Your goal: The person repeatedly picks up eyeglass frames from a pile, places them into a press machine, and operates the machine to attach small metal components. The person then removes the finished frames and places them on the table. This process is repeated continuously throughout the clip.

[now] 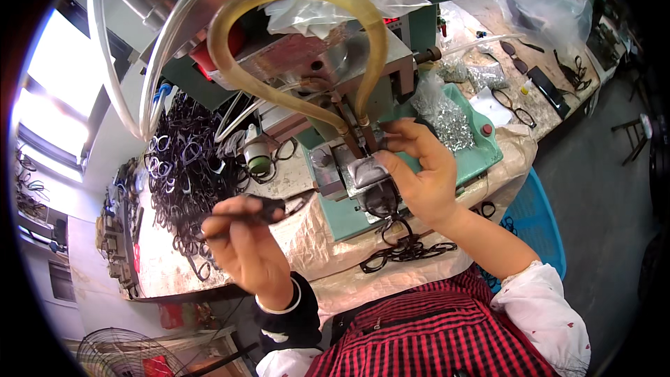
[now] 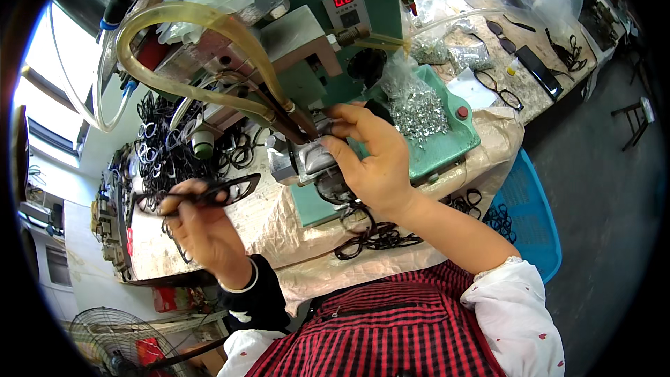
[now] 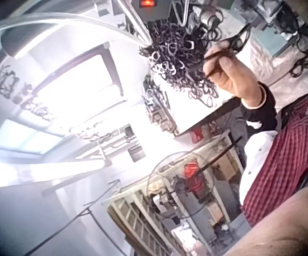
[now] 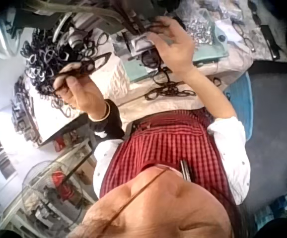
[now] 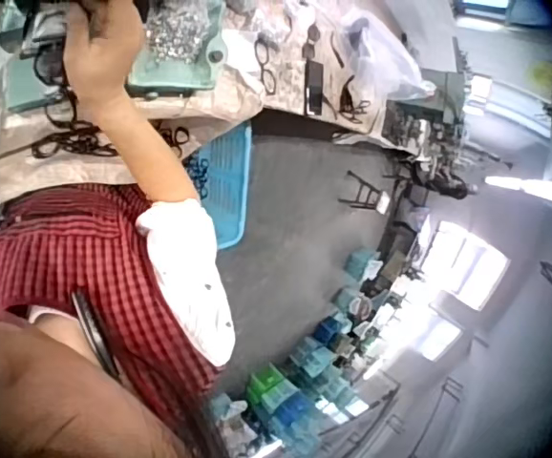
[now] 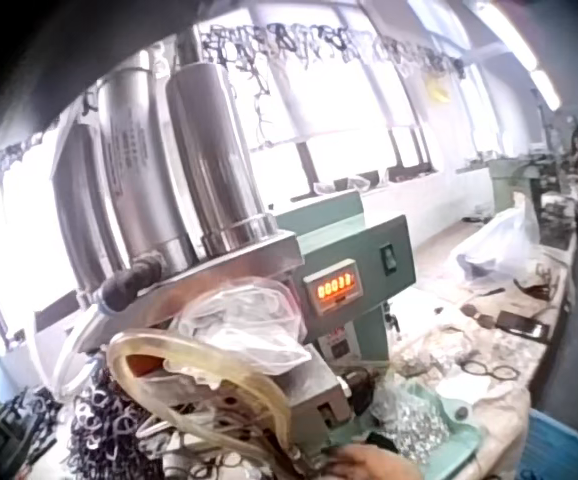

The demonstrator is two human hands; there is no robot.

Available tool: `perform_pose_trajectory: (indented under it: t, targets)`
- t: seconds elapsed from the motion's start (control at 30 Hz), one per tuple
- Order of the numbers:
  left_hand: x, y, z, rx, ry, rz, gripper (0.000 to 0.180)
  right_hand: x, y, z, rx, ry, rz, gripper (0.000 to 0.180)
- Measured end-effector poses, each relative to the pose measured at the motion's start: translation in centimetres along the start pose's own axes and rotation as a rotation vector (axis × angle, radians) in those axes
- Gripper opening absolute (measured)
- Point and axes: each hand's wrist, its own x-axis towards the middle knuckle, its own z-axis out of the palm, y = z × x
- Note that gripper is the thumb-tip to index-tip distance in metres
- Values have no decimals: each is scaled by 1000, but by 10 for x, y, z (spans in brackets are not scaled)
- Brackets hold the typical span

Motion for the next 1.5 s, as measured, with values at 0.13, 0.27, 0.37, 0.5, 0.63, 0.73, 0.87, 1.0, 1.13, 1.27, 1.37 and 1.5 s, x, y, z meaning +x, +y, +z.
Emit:
perform_pose_trajectory:
  t: [0.13,0.27,0.37,0.5,0.63,0.73,0.87,1.0,1.13,1.27,1.37,1.5]
  targets:
    - [32,-9,19,276,-148,148,21,-4,-3,6,129,-27,108,37]
    - [31,-8,18,299,-165,189,18,-5,1,5,152,-40,112,41]
    - [33,-9,15,301,-148,179,17,-5,1,6,147,-59,106,44]
    - [20,6,24,169,-174,212,18,-5,2,6,112,-61,71,42]
    - [7,19,22,267,-121,198,21,-3,7,7,178,-90,71,45]
    - [12,19,41,254,-7,202,22,-8,2,10,309,-66,203,49]
    - [29,-7,30,281,-22,147,18,-4,5,12,349,-72,194,52]
    - [32,-9,29,259,-35,153,17,-6,1,13,408,-41,189,53]
    - [33,-9,20,314,-134,162,17,-6,-9,13,326,-45,191,57]
    - [7,-5,28,196,-124,210,9,-17,-56,0,335,-140,355,60]
    - [-11,-18,37,472,-336,466,14,-1,-46,-10,63,-269,213,54]
    - [-13,-31,34,661,-721,541,31,24,-8,-43,-126,-94,164,51]
